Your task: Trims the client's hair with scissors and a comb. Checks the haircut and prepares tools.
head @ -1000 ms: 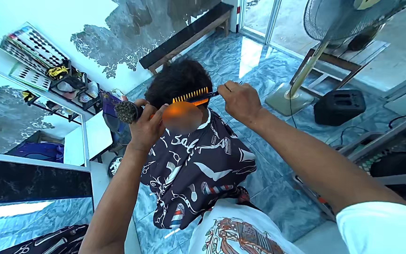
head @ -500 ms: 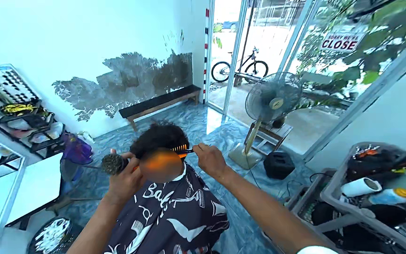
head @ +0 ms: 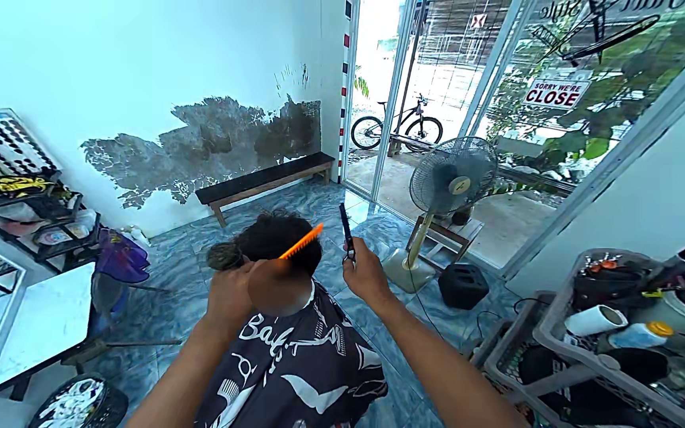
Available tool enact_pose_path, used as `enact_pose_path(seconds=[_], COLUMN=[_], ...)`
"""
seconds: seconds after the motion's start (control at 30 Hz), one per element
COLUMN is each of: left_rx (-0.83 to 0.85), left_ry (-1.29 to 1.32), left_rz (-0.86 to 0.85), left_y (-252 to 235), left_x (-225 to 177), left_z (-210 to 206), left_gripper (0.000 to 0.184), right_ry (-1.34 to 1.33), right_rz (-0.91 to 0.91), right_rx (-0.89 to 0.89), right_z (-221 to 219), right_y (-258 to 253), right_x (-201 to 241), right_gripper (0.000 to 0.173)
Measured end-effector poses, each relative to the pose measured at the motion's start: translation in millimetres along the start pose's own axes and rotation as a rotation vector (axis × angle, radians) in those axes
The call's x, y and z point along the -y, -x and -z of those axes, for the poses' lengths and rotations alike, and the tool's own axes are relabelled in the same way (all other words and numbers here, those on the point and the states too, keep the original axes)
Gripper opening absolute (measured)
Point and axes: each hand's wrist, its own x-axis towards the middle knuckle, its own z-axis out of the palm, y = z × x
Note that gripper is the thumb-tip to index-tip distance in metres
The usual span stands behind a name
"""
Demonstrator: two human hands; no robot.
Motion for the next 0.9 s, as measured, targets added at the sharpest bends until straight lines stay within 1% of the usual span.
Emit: enact_pose_path(seconds=[0.07, 0.1, 0.2, 0.27, 0.33, 0.4, 0.5, 0.6, 0.7, 0.77, 0.9], left_rx=[0.075, 0.084, 0.046, 0.02, 0.047, 0.078, 0.082, 0.02, -0.068, -0.13, -0.24], left_ry=[-0.018, -0.022, 0.002, 0.04, 0.097, 0.151, 0.204, 0.208, 0.132, 0.078, 0.03], left_rz=[-0.076, -0.108, -0.181, -0.185, -0.117, -0.061, -0.033, -0.05, -0.069, -0.062, -0.119], left_y=[14, 23, 45, 61, 79, 94, 106, 99, 84, 73, 60], left_x=[16, 26, 40, 40, 39, 43, 51, 58, 59, 57, 58], left_z=[-8, -10, -7, -5, -9, -17, -28, -30, -27, -26, -27], left_gripper=[0.058, 0.057, 0.052, 0.047, 0.045, 0.046, 0.042, 0.039, 0.037, 0.034, 0.033], right_ry=[-0.019, -0.013, 0.033, 0.057, 0.093, 0.153, 0.295, 0.488, 0.595, 0.626, 0.643], right_rz=[-0.043, -0.059, -0.092, -0.108, -0.083, 0.003, 0.161, 0.418, 0.587, 0.624, 0.631], right_rx=[0.002, 0.003, 0.035, 0.104, 0.13, 0.091, 0.075, 0.062, 0.095, 0.093, 0.052], right_z=[-1, -2, 4, 7, 6, 4, 9, 5, -2, -5, -5], right_y=[5, 7, 13, 15, 16, 12, 7, 2, 0, -2, -4], right_x=[-11, -17, -31, -34, -37, -37, -25, -14, -7, -3, 6], right_gripper=[0.045, 0.046, 0.048, 0.051, 0.052, 0.049, 0.039, 0.03, 0.022, 0.023, 0.023])
